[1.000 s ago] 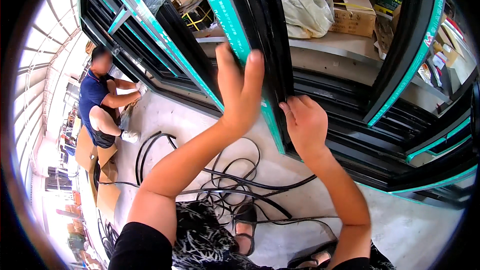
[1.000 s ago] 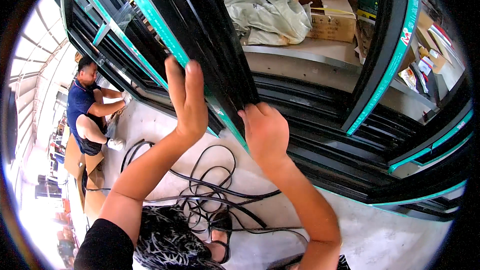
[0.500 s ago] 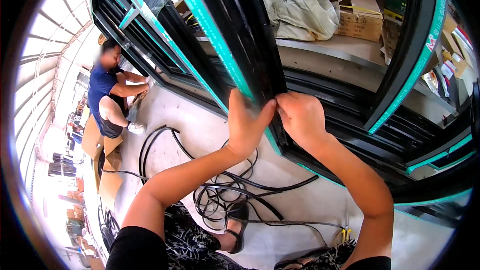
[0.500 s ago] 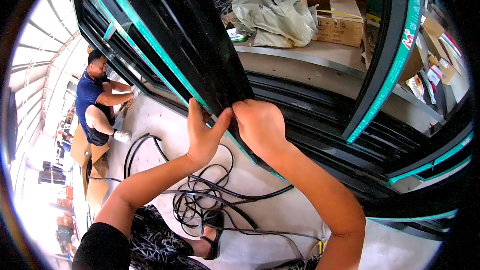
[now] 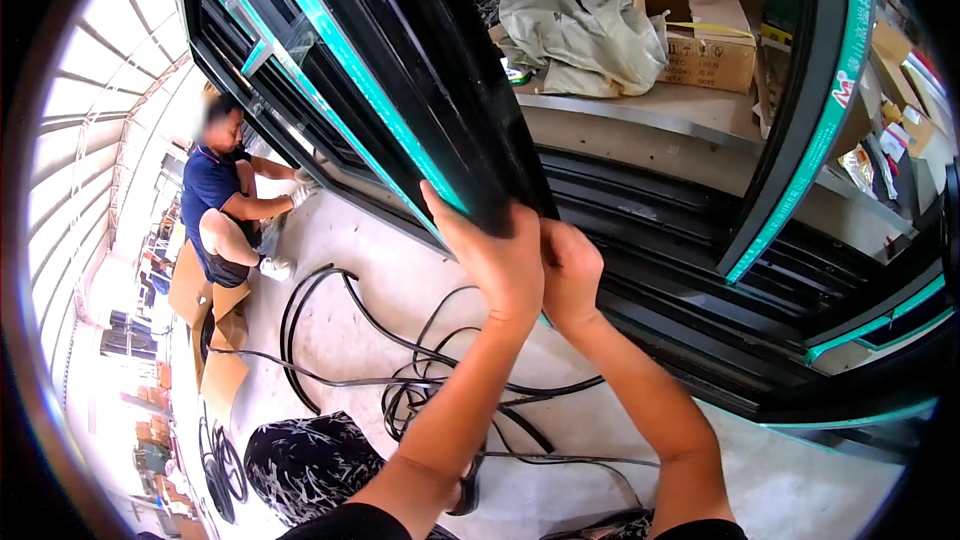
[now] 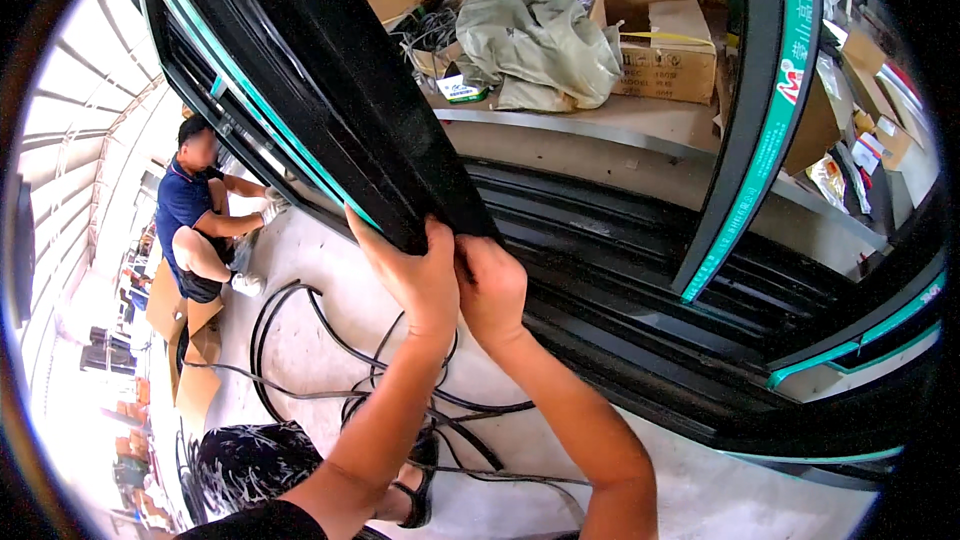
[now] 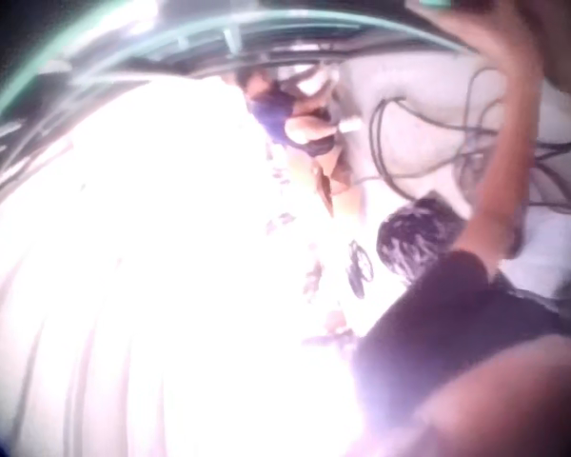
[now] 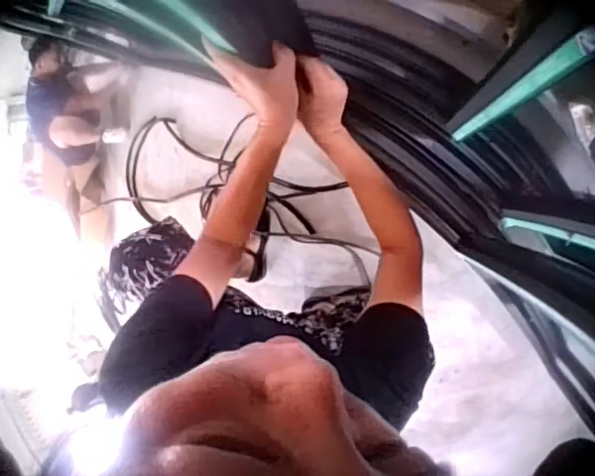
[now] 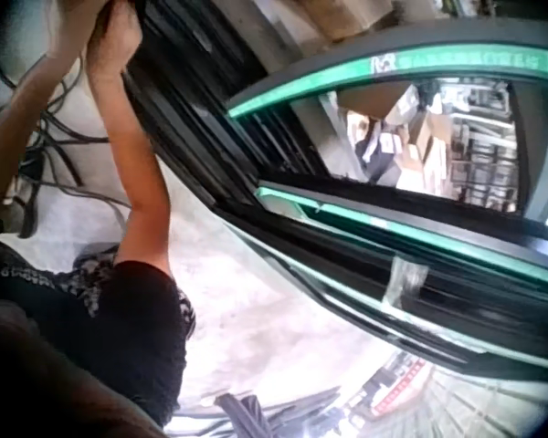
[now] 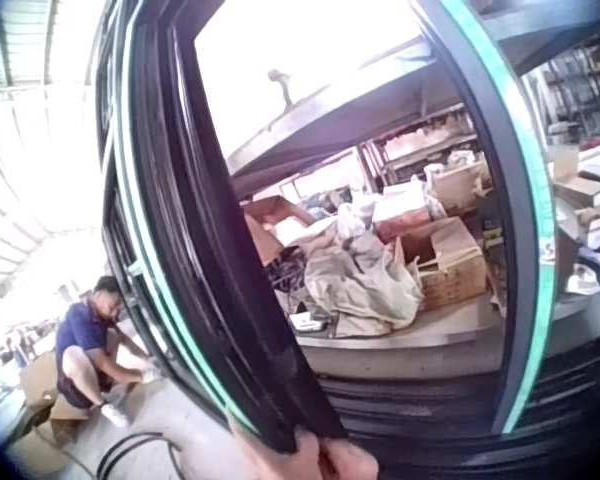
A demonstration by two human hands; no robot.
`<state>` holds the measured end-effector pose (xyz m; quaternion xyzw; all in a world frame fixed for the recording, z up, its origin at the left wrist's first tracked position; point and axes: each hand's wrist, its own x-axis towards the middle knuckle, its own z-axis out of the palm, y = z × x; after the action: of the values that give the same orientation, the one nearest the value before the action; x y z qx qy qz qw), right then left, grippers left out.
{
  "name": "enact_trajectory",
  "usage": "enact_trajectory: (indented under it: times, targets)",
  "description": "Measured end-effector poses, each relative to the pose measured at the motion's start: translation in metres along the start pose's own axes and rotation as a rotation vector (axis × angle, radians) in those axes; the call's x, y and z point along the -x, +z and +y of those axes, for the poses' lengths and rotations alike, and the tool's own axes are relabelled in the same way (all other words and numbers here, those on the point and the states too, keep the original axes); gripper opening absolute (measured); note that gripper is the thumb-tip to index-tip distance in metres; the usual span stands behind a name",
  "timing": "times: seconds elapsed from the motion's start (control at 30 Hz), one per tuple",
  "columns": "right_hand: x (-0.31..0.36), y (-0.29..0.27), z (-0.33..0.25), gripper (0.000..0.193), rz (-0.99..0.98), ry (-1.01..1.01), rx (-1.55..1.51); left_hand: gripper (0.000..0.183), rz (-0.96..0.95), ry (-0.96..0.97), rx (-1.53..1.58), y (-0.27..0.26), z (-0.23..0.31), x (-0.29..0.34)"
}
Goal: The person installs a black sealant strip into the grooves of a metal window frame by pressing it in with their hands and cutting the strip to size using scissors.
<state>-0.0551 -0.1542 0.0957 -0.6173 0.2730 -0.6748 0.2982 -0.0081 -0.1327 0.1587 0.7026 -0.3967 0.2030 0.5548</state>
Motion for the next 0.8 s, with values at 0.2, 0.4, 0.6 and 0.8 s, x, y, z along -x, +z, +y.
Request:
enact_trajectory:
  times: [0.2, 0.4, 0.6, 0.8]
  targets:
    - [0.001, -0.016, -0.006, 0.023, -0.112, 0.162, -0.113, 0.085, 0.058, 0.001, -0.009, 0.01, 0.002, 0.003]
    - [0.014, -0.04, -0.025, 0.022, -0.217, 0.17, 0.026, 0.084, 0.115, 0.077, 0.017, 0.013, -0.01, 0.004]
    - [0.029, -0.039, 0.0, 0.014, -0.223, 0.0, 0.274, 0.087, 0.038, 0.007, 0.064, 0.01, -0.006, 0.008]
    - [0.027, -0.023, 0.003, 0.01, -0.188, 0.043, 0.277, 0.083, -0.051, -0.091, 0.076, 0.002, -0.016, 0.025]
